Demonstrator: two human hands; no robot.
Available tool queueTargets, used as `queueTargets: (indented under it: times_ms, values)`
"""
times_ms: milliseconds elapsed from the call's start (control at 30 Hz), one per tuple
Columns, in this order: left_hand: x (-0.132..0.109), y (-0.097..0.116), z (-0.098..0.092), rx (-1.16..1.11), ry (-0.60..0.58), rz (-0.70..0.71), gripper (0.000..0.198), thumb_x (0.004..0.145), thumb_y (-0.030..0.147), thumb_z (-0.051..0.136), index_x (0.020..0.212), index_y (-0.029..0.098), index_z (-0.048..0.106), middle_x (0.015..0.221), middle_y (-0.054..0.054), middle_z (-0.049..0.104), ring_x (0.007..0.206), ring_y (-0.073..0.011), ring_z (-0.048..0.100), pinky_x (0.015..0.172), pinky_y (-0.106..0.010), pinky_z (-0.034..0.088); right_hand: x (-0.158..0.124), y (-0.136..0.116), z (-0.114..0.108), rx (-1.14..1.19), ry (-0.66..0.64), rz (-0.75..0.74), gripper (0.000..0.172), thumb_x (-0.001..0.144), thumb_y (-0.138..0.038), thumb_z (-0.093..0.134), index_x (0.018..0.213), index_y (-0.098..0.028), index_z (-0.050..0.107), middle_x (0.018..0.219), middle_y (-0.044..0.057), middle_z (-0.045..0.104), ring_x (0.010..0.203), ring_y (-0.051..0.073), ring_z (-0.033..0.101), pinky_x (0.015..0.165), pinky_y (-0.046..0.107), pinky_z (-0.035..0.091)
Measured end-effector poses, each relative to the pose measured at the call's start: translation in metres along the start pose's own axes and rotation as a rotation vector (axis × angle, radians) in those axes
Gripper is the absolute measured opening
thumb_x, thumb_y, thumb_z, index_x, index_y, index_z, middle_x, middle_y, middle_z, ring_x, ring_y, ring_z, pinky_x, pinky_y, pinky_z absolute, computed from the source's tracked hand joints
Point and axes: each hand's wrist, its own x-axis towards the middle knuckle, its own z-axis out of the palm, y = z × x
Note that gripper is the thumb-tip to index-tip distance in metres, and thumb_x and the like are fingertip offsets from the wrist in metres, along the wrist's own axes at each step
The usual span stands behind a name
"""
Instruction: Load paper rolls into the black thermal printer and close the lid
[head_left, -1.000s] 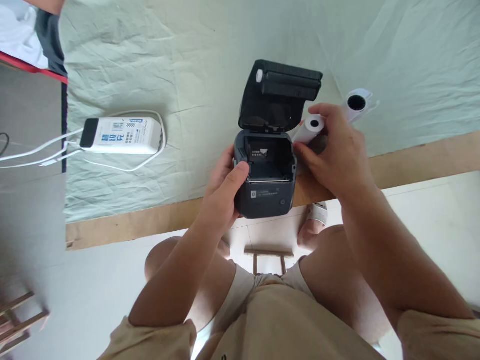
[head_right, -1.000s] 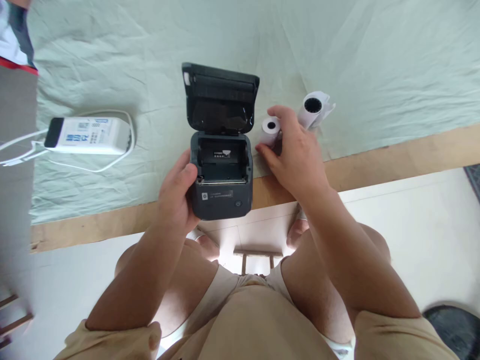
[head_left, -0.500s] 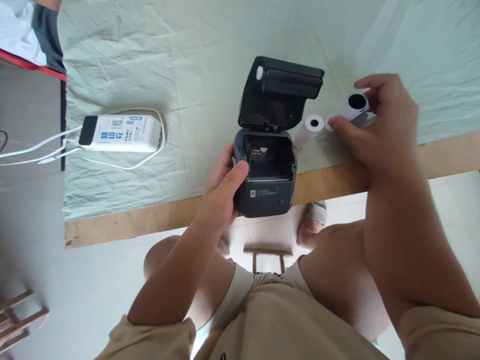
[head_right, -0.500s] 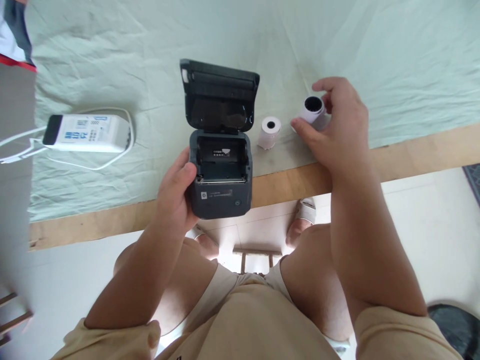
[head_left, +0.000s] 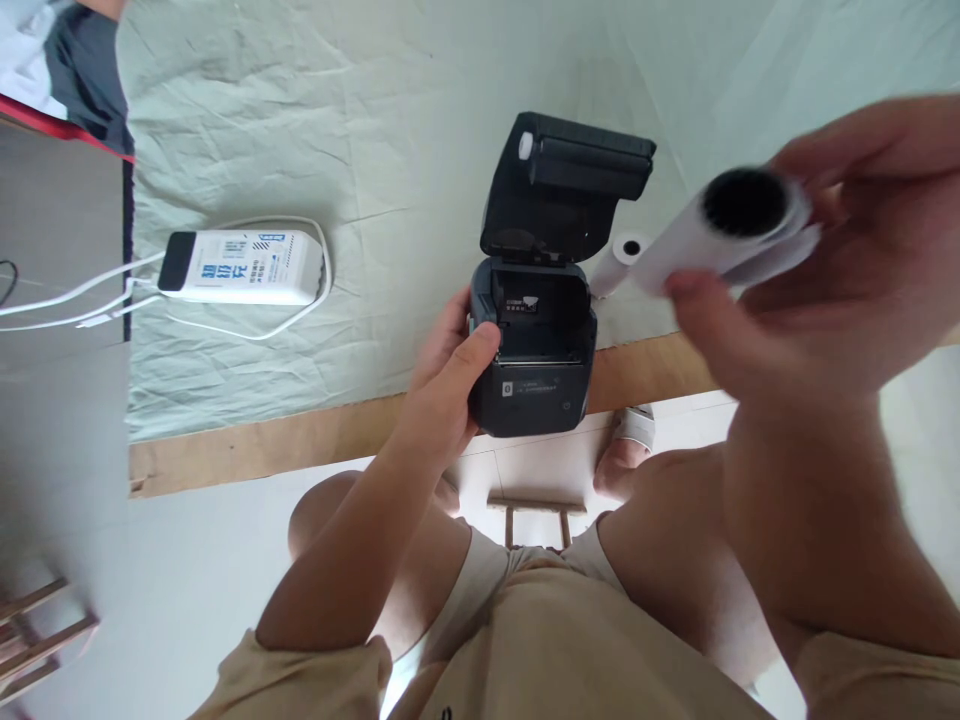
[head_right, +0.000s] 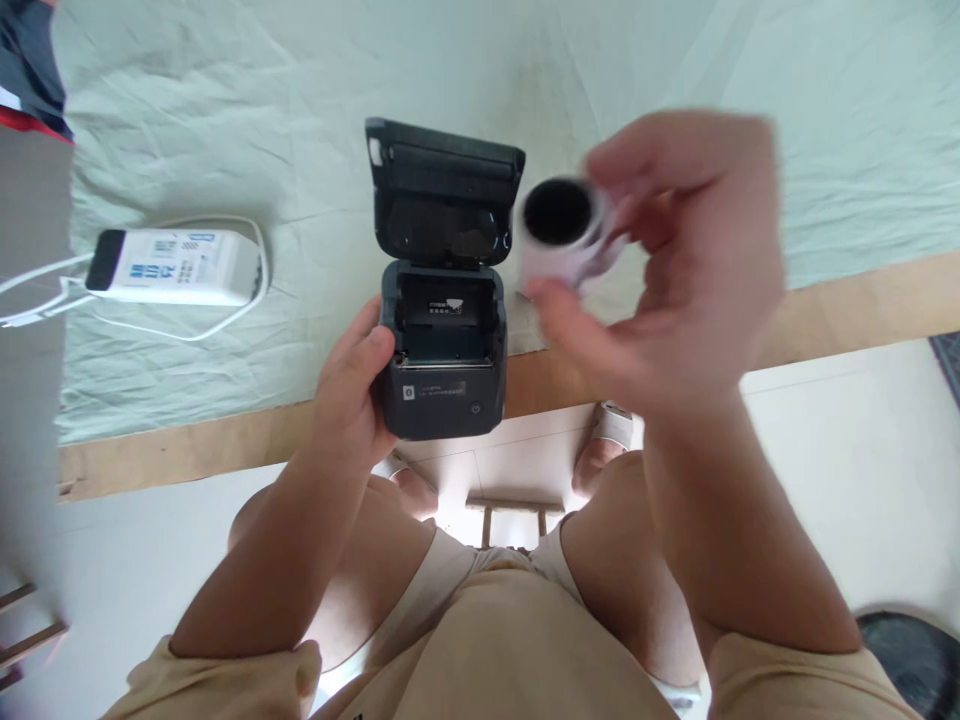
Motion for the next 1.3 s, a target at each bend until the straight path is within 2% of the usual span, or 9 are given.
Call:
queueTargets:
  times_ms: [133,333,467,600,700,800,967,1100,1300]
  values:
    - [-0.001,0.002,0.004,-0.025,0.038,0.002,0.048,0.091,0.046,0.077,0.131,0.023,0.064,0.127,-0.005,0.078,0.126,-0.0300,0.074,0.088,-0.035,0.069,-0.003,-0.032,0.023,-0.096,-0.209,-0.092,0.033,0.084,-0.010,0.074,0.110,-0.026,0.062,0.096,-0.001,0.076,0.086,0.018,0.073,0.070,0.035,0.058]
    - [-0.003,0.004,0.006,-0.018,0.033,-0.013,0.047,0.093,0.046,0.075,0.133,0.024,0.063,0.127,-0.005,0.078,0.128,-0.0300,0.072,0.090,-0.036,0.068,-0.009,-0.027,0.030,-0.160,-0.340,-0.040,0.019,0.089,-0.009,0.072,0.099,-0.024,0.064,0.097,0.001,0.078,0.084,0.019,0.075,0.068,0.035,0.057]
    - [-0.003,0.005,0.007,-0.014,0.033,-0.016,0.047,0.091,0.047,0.076,0.130,0.023,0.064,0.124,-0.006,0.078,0.127,-0.0309,0.072,0.092,-0.037,0.067,-0.007,-0.027,0.026,-0.125,-0.340,-0.024,0.020,0.090,-0.007,0.069,0.099,-0.025,0.067,0.099,0.000,0.079,0.083,0.018,0.075,0.069,0.033,0.059]
    - [-0.002,0.004,0.006,-0.011,0.031,-0.003,0.046,0.091,0.048,0.076,0.128,0.024,0.066,0.125,-0.006,0.078,0.124,-0.0298,0.074,0.089,-0.036,0.067,-0.006,-0.030,0.027,-0.149,-0.264,-0.086,0.025,0.086,-0.001,0.063,0.089,-0.026,0.063,0.077,-0.006,0.073,0.066,0.013,0.068,0.063,0.030,0.054]
    - [-0.001,0.002,0.005,0.011,0.043,0.006,0.046,0.090,0.049,0.077,0.128,0.026,0.067,0.128,-0.005,0.078,0.123,-0.0291,0.074,0.086,-0.034,0.067,-0.007,-0.029,0.029,-0.148,-0.244,-0.094,0.026,0.084,-0.001,0.059,0.086,-0.026,0.061,0.072,-0.006,0.070,0.064,0.014,0.066,0.062,0.032,0.051]
    - [-0.001,0.002,0.006,0.007,0.042,0.006,0.049,0.089,0.052,0.077,0.129,0.025,0.066,0.126,-0.005,0.079,0.120,-0.0292,0.076,0.085,-0.034,0.067,-0.007,-0.029,0.028,-0.121,-0.255,-0.065,0.026,0.080,-0.001,0.060,0.088,-0.026,0.061,0.078,-0.004,0.072,0.069,0.016,0.068,0.065,0.033,0.052]
    - [-0.002,0.004,0.007,-0.011,0.033,-0.020,0.051,0.090,0.049,0.077,0.132,0.024,0.062,0.125,-0.006,0.079,0.118,-0.0276,0.077,0.086,-0.035,0.067,-0.008,-0.028,0.024,-0.097,-0.457,0.039,0.019,0.078,-0.007,0.061,0.086,-0.025,0.062,0.119,0.002,0.079,0.099,0.024,0.077,0.081,0.041,0.057]
    - [-0.001,0.004,0.007,0.003,0.009,0.004,0.050,0.091,0.050,0.077,0.130,0.022,0.062,0.126,-0.007,0.079,0.117,-0.0263,0.077,0.087,-0.034,0.066,-0.009,-0.026,0.023,-0.066,-0.523,0.106,0.016,0.080,-0.011,0.060,0.084,-0.026,0.060,0.112,-0.002,0.082,0.110,0.026,0.076,0.091,0.044,0.056]
    - [-0.001,0.004,0.005,0.017,-0.003,0.006,0.050,0.091,0.051,0.077,0.130,0.023,0.063,0.133,-0.008,0.076,0.123,-0.0275,0.074,0.088,-0.033,0.066,-0.004,-0.026,0.021,-0.048,-0.560,0.135,0.017,0.081,-0.012,0.066,0.087,-0.026,0.057,0.107,0.000,0.081,0.104,0.026,0.074,0.085,0.043,0.058]
